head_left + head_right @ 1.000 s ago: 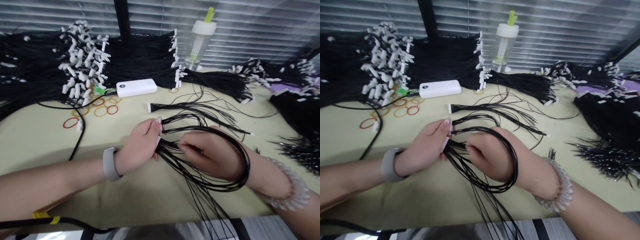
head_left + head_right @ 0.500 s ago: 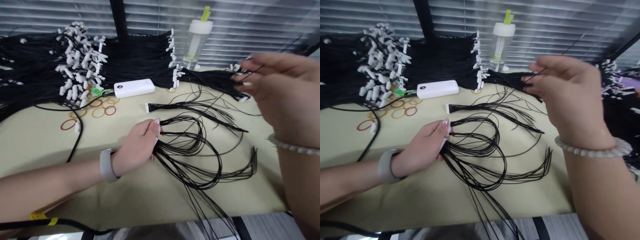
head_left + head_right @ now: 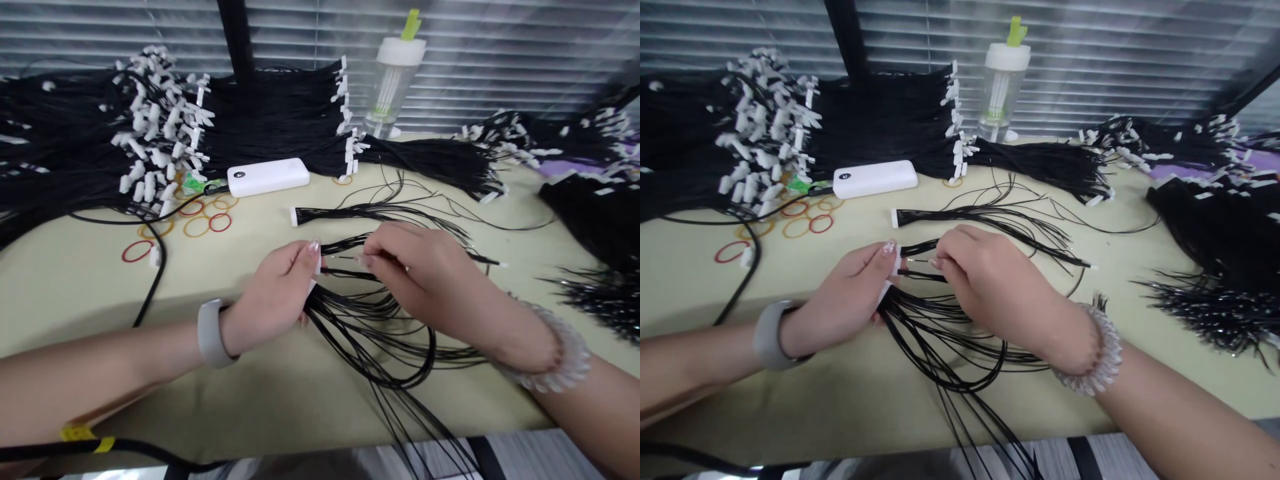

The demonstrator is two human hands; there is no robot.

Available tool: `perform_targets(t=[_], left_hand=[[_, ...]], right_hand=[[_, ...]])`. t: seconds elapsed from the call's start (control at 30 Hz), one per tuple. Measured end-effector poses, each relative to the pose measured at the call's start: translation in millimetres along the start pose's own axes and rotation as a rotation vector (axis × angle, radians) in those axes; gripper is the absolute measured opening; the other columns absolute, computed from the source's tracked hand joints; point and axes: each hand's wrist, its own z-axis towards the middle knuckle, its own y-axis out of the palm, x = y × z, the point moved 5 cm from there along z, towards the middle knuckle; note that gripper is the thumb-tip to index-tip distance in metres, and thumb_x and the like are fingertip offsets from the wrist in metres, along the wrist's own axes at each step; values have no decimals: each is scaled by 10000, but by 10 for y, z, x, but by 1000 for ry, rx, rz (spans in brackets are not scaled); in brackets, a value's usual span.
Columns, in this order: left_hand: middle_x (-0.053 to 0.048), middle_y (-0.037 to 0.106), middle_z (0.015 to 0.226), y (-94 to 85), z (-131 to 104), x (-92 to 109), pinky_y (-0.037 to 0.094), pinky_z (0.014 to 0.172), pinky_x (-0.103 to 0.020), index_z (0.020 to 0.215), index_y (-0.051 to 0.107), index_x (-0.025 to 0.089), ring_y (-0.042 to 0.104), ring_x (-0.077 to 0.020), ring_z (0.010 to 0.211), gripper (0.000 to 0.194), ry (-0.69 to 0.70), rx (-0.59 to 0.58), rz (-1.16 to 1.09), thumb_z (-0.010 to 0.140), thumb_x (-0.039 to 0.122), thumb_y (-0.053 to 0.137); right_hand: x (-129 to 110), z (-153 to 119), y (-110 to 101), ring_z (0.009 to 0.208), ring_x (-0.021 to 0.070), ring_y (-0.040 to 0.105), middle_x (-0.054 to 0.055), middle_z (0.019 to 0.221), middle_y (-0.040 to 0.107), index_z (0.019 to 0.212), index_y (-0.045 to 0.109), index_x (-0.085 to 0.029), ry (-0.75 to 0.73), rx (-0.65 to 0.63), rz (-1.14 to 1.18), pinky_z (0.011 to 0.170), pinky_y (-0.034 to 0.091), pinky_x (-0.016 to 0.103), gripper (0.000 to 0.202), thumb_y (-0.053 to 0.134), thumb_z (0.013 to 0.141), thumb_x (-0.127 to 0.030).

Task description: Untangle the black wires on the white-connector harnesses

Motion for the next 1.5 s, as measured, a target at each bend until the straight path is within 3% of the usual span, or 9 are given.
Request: perform_targets(t=[0.27, 0.73, 1.0, 1.17, 1.5], left_hand=[[57, 386, 511, 7, -18, 32, 349, 301, -170, 670, 443, 185, 417, -60, 320, 367, 48, -8, 45, 840, 476, 301], [61, 370, 494, 21, -37, 58, 340, 304, -165, 677, 457, 181, 402, -54, 309, 355, 76, -30, 49, 848, 450, 301], [54, 396, 515, 23, -27, 62, 346, 331, -170, 671, 447, 183, 410, -55, 330, 347, 105, -46, 73, 851, 438, 296], [62, 379, 492, 31, -33, 56, 349, 323, -174, 683, 446, 187, 410, -60, 316, 344, 88, -66, 61, 854, 438, 284], [65, 369, 477, 26, -53, 84, 343, 365, -174, 651, 432, 176, 401, -53, 338, 352, 128, -55, 123, 864, 413, 283]], right_hand=[[-48, 4, 126, 672, 120, 463, 45, 750, 523, 806, 522, -133, 28, -31, -37, 636, 357, 247, 177, 365, 848, -202], [-64, 2, 78, 671, 119, 478, 39, 768, 542, 840, 510, -146, -36, -62, -78, 613, 356, 243, 161, 361, 850, -207], [-70, 21, 57, 616, 93, 435, 6, 704, 521, 801, 494, -160, -30, -30, 10, 587, 334, 226, 119, 385, 841, -189], [-83, 37, 59, 562, 71, 387, -21, 645, 482, 758, 485, -164, -51, -74, 98, 550, 313, 197, 118, 403, 841, -179], [-63, 6, 207, 638, 101, 472, 28, 746, 548, 808, 525, -133, 0, -33, -72, 608, 340, 225, 162, 375, 834, -187]])
